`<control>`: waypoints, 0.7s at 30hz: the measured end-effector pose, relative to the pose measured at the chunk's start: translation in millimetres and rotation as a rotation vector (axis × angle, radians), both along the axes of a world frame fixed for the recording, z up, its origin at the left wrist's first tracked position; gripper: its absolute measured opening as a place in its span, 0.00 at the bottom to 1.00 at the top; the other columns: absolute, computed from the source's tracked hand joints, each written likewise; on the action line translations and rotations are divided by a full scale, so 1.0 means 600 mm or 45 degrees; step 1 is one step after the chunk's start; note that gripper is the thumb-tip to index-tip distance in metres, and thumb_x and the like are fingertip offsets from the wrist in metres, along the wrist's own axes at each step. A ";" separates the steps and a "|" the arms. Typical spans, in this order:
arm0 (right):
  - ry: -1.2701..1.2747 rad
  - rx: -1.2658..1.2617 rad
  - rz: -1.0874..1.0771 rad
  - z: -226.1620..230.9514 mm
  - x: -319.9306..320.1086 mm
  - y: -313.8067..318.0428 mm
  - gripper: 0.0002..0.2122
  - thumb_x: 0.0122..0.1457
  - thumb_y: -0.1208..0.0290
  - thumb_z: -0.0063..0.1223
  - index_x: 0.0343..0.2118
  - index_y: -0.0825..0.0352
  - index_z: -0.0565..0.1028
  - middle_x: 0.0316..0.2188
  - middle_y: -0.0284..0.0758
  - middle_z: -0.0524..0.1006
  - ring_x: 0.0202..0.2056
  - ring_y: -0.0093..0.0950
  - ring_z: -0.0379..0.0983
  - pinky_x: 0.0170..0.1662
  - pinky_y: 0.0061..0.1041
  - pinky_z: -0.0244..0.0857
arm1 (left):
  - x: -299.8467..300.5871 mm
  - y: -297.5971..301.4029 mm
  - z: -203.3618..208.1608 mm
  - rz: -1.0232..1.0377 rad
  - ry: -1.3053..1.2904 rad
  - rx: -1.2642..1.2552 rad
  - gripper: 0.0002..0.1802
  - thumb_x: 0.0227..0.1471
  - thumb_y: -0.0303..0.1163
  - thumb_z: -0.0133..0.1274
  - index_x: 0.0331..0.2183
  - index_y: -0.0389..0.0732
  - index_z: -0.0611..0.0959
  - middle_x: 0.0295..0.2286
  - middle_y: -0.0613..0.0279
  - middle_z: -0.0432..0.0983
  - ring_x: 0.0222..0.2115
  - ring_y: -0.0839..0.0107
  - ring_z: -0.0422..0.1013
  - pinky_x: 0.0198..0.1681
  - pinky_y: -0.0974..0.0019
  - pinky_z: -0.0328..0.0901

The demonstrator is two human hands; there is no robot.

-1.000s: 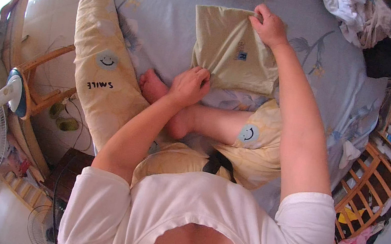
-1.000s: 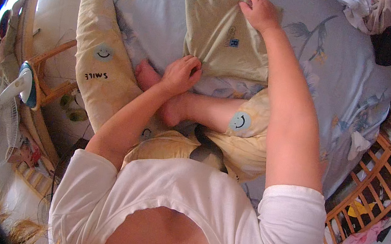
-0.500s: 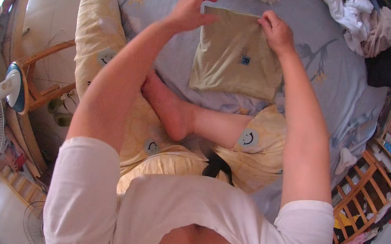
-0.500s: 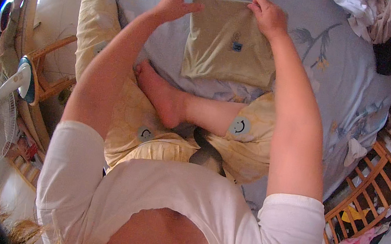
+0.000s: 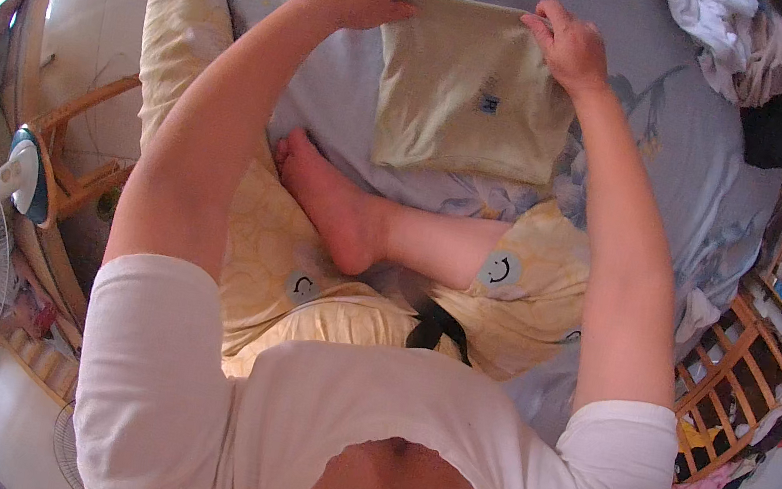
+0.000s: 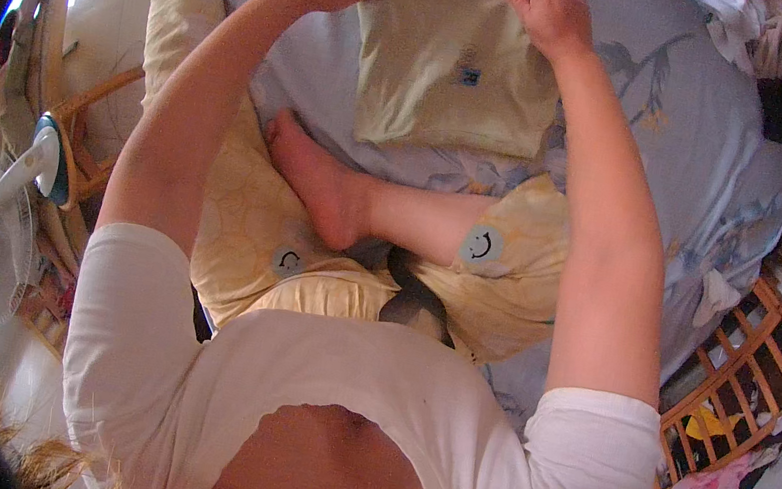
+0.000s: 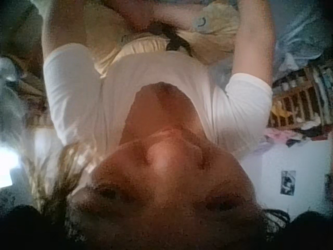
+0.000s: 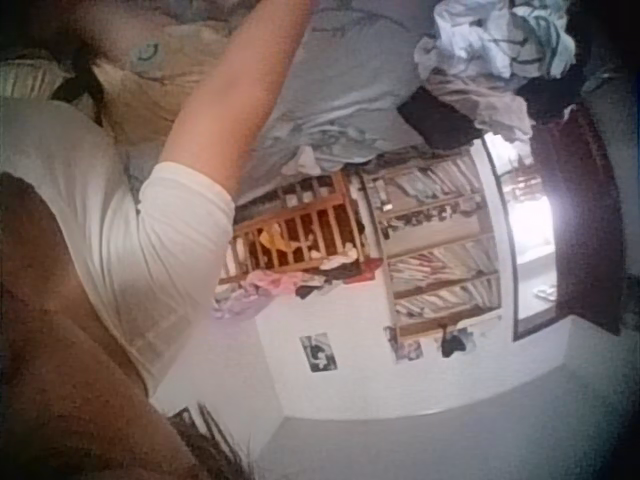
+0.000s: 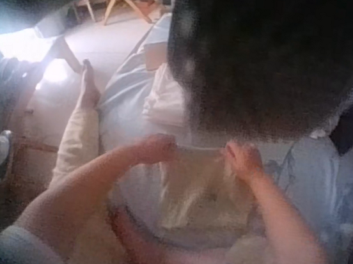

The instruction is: The person folds a white shirt and a green shirt by hand while sitting on a bed.

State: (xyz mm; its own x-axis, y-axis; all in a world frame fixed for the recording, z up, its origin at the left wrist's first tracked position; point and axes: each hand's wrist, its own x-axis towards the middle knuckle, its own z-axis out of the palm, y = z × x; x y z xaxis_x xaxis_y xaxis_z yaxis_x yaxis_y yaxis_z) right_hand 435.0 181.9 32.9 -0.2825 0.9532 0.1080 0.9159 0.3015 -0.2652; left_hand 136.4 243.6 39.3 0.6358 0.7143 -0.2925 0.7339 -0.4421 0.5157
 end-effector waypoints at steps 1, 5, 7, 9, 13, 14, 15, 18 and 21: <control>0.002 0.063 -0.053 0.001 0.000 -0.002 0.12 0.55 0.57 0.50 0.35 0.60 0.70 0.28 0.36 0.76 0.32 0.39 0.72 0.34 0.36 0.65 | -0.003 -0.015 -0.004 0.099 0.012 0.054 0.15 0.47 0.40 0.52 0.37 0.44 0.75 0.34 0.58 0.74 0.39 0.55 0.70 0.40 0.57 0.64; 0.140 0.386 -0.333 -0.034 0.051 -0.004 0.11 0.55 0.63 0.50 0.38 0.61 0.72 0.31 0.36 0.76 0.35 0.36 0.72 0.37 0.34 0.65 | 0.013 -0.084 -0.022 0.415 -0.216 0.713 0.18 0.47 0.37 0.51 0.42 0.44 0.73 0.42 0.58 0.71 0.43 0.55 0.67 0.44 0.58 0.63; 0.277 0.438 -0.486 -0.054 0.079 -0.017 0.09 0.54 0.65 0.50 0.38 0.60 0.72 0.32 0.36 0.76 0.36 0.37 0.72 0.38 0.34 0.65 | 0.027 -0.131 -0.032 0.257 -0.374 0.638 0.21 0.47 0.37 0.51 0.45 0.44 0.72 0.47 0.57 0.67 0.48 0.56 0.63 0.49 0.56 0.59; 0.425 0.342 -0.613 -0.054 0.084 -0.040 0.08 0.54 0.66 0.49 0.36 0.57 0.73 0.32 0.36 0.76 0.36 0.39 0.72 0.37 0.35 0.65 | 0.035 -0.177 -0.034 0.174 -0.370 0.593 0.24 0.47 0.37 0.51 0.48 0.45 0.71 0.51 0.56 0.62 0.52 0.55 0.58 0.53 0.54 0.55; 0.446 0.066 -0.462 -0.047 0.090 -0.059 0.09 0.52 0.69 0.49 0.37 0.59 0.75 0.35 0.35 0.76 0.39 0.37 0.71 0.41 0.34 0.65 | 0.045 -0.217 -0.051 0.229 -0.212 0.538 0.28 0.48 0.39 0.49 0.53 0.47 0.67 0.56 0.56 0.55 0.58 0.55 0.49 0.59 0.50 0.43; 0.444 0.055 -0.428 -0.043 0.086 -0.057 0.09 0.51 0.69 0.50 0.36 0.60 0.76 0.34 0.36 0.76 0.38 0.37 0.71 0.41 0.34 0.65 | 0.044 -0.218 -0.057 0.262 -0.207 0.517 0.29 0.48 0.39 0.49 0.54 0.47 0.67 0.57 0.56 0.53 0.59 0.55 0.47 0.60 0.49 0.41; 0.443 0.044 -0.393 -0.040 0.082 -0.055 0.09 0.51 0.68 0.50 0.35 0.60 0.76 0.34 0.36 0.76 0.38 0.37 0.71 0.41 0.34 0.65 | 0.045 -0.220 -0.062 0.264 -0.191 0.529 0.29 0.48 0.39 0.49 0.54 0.48 0.66 0.57 0.57 0.53 0.59 0.55 0.47 0.60 0.49 0.41; 0.446 -0.049 -0.419 -0.043 0.065 -0.047 0.11 0.48 0.65 0.53 0.35 0.61 0.76 0.33 0.36 0.76 0.37 0.37 0.71 0.41 0.34 0.65 | 0.048 -0.217 -0.062 0.268 -0.154 0.555 0.30 0.48 0.40 0.49 0.54 0.48 0.66 0.57 0.57 0.53 0.59 0.55 0.48 0.60 0.50 0.41; 0.444 -0.063 -0.458 -0.050 0.047 -0.044 0.14 0.46 0.63 0.55 0.37 0.59 0.75 0.32 0.36 0.76 0.38 0.38 0.71 0.41 0.35 0.66 | 0.053 -0.219 -0.049 0.288 -0.105 0.549 0.30 0.48 0.40 0.50 0.54 0.50 0.66 0.57 0.57 0.55 0.58 0.56 0.49 0.59 0.50 0.43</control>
State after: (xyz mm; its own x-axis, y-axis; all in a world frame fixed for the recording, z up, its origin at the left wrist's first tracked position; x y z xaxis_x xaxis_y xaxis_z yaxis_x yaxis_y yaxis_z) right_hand 463.1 155.6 2.6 0.1101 0.9899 0.0893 0.8137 -0.0382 -0.5800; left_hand 168.3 112.3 9.8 0.4595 0.8820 0.1047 0.8005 -0.4624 0.3813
